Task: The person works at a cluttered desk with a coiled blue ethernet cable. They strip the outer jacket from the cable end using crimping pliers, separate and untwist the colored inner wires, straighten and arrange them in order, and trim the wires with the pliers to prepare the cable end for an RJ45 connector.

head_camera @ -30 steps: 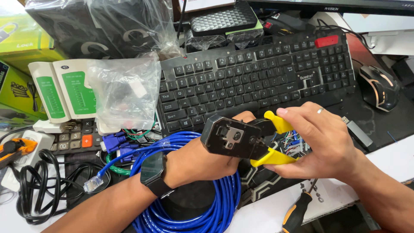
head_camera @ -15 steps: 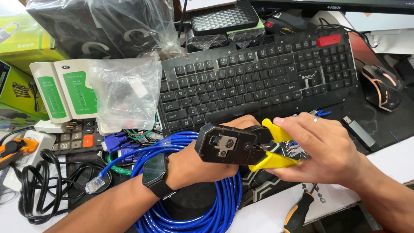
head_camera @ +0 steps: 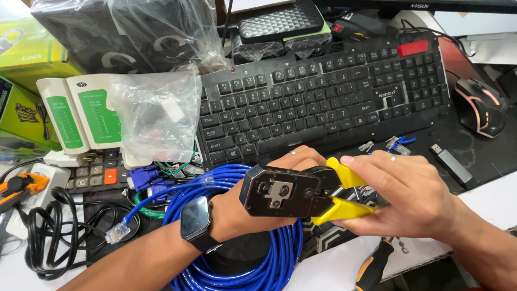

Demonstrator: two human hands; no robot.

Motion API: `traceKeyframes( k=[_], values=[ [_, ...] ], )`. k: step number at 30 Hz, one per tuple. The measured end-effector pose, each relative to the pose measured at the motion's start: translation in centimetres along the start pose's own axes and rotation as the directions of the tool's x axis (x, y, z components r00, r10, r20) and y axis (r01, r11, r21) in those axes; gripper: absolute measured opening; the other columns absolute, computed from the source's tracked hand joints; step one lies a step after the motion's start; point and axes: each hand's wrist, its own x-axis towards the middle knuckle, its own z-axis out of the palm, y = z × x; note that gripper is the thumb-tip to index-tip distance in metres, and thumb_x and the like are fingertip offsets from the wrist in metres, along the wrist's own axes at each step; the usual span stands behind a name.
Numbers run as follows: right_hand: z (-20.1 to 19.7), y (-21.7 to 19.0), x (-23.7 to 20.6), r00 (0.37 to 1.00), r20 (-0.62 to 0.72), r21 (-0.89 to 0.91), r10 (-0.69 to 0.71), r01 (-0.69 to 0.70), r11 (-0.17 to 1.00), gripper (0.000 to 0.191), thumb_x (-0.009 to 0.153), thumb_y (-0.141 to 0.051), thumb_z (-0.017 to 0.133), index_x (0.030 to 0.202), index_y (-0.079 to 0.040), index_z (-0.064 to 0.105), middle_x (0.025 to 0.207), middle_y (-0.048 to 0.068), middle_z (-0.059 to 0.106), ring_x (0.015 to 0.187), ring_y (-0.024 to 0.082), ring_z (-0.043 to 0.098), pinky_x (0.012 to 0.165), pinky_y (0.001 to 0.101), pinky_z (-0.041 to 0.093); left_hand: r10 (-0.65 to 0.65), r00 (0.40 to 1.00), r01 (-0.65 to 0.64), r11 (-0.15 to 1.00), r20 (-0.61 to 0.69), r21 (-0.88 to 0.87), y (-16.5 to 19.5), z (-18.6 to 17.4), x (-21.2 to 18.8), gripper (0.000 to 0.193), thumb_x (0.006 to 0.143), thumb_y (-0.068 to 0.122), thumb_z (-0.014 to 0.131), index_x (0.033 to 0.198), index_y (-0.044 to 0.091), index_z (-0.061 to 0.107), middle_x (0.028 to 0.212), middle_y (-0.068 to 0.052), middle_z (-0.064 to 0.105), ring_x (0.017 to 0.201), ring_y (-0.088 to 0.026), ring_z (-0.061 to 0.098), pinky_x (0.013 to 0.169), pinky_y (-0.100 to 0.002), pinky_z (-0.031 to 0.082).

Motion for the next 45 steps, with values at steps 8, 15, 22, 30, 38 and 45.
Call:
traceKeyframes(
  k=[8, 15, 22, 30, 38, 45],
  values=[
    [-0.4, 0.0, 0.4, 0.997, -0.018, 0.011, -0.076, 0.076, 0.997, 0.073, 0.070, -0.030, 0.094, 0.119, 0.010, 0.058, 0.090, 0.017, 0.068, 0.071, 0.026, 0.068, 0.060, 0.0333, 0.054, 0.038, 0.999, -0.037, 0.996, 0.014, -0.079, -0.3, 0.0, 0.1, 0.044, 0.084, 0.000, 0.069, 0.126, 0.003, 0.056, 0.121, -0.013, 0.056, 0.113, -0.029, 0.060, 0.103, -0.037, 0.053],
    [-0.5, -0.2, 0.0, 0.999, 0.034, -0.002, -0.022, 0.022, 1.000, 0.077, 0.067, -0.031, 0.096, 0.121, 0.009, 0.060, 0.089, 0.015, 0.070, 0.069, 0.025, 0.068, 0.057, 0.0320, 0.051, -0.001, 1.000, 0.000, 0.998, -0.017, -0.057, 0.0, 0.3, -0.1, 0.035, 0.089, 0.000, 0.070, 0.122, 0.003, 0.057, 0.122, -0.012, 0.057, 0.108, -0.026, 0.062, 0.098, -0.033, 0.054],
    [-0.2, 0.4, -0.5, 0.998, 0.037, 0.101, -0.052, 0.049, 0.994, 0.079, 0.068, -0.028, 0.096, 0.125, 0.009, 0.055, 0.091, 0.016, 0.069, 0.075, 0.028, 0.071, 0.061, 0.0335, 0.056, 0.036, 0.999, -0.036, 0.997, -0.002, -0.073, -0.3, 0.2, -0.1, 0.035, 0.088, 0.001, 0.069, 0.120, 0.002, 0.057, 0.116, -0.012, 0.055, 0.100, -0.026, 0.060, 0.090, -0.032, 0.053],
    [-0.2, 0.7, -0.7, 0.996, 0.040, 0.100, -0.079, 0.074, 0.992, 0.078, 0.068, -0.029, 0.094, 0.124, 0.007, 0.053, 0.099, 0.019, 0.071, 0.079, 0.031, 0.073, 0.064, 0.0348, 0.057, 0.059, 0.998, -0.060, 0.998, -0.013, -0.018, -0.6, 0.5, 0.1, 0.034, 0.089, 0.002, 0.070, 0.120, 0.002, 0.058, 0.112, -0.012, 0.056, 0.102, -0.026, 0.060, 0.087, -0.031, 0.053],
    [0.7, 1.3, -2.6, 0.979, 0.108, 0.268, 0.172, -0.195, 0.943, 0.082, 0.064, -0.031, 0.097, 0.129, 0.000, 0.057, 0.093, 0.010, 0.075, 0.073, 0.020, 0.073, 0.060, 0.0295, 0.057, -0.088, 0.995, 0.082, 0.989, -0.039, -0.119, 0.2, 0.5, 0.4, 0.037, 0.077, -0.003, 0.063, 0.113, 0.002, 0.061, 0.112, -0.014, 0.060, 0.099, -0.028, 0.066, 0.086, -0.034, 0.056],
    [1.0, 3.4, -4.3, 0.825, 0.274, 0.780, 0.494, -0.491, 0.387, 0.077, 0.070, -0.012, 0.092, 0.134, 0.005, 0.053, 0.105, 0.013, 0.073, 0.086, 0.016, 0.069, 0.072, 0.0282, 0.056, 0.043, 0.991, -0.034, 0.997, -0.130, 0.069, 0.2, 0.8, 0.6, 0.021, 0.093, -0.005, 0.066, 0.111, 0.001, 0.056, 0.110, -0.015, 0.062, 0.103, -0.036, 0.065, 0.089, -0.040, 0.054]
  ],
)
